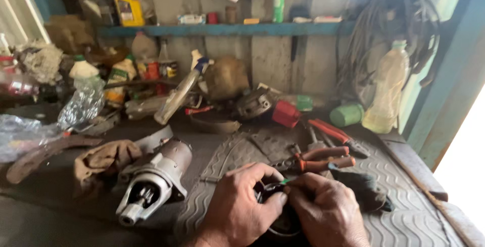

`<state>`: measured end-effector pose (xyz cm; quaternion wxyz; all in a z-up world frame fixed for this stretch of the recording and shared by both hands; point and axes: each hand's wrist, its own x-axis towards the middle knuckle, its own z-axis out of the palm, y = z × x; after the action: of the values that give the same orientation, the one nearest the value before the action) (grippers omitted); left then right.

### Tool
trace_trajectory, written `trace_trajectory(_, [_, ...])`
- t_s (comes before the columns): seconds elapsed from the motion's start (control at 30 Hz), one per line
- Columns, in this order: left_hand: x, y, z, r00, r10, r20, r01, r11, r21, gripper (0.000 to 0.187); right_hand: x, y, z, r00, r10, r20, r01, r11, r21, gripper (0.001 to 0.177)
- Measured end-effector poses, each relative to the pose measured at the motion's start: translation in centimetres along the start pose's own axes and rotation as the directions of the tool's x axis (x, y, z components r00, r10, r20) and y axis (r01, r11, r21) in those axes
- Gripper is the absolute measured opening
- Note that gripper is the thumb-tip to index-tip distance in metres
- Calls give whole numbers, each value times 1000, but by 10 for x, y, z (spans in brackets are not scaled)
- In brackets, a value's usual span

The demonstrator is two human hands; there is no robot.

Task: The person wipes the inside of a metal starter motor housing with a cloth and uses a screwdriver to probe the internal parts. They hold the cylindrical housing and rotate it while working on it.

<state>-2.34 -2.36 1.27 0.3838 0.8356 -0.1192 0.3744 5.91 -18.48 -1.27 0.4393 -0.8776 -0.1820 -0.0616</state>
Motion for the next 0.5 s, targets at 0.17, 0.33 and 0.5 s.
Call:
trace_trajectory(0.17, [4,1,1,961,-273,30,271,960,63,13,3,7,4,994,-107,3,106,992,-74,24])
trace_trajectory(0.33, [5,3,0,901,-430,49,431,903,5,17,3,12,5,988,-155,-3,154,986,-63,25])
trace_trajectory(0.5, [4,-8,3,868,-485,101,496,854,-160,20,-1,7,2,993,-121,16,121,991,-62,24])
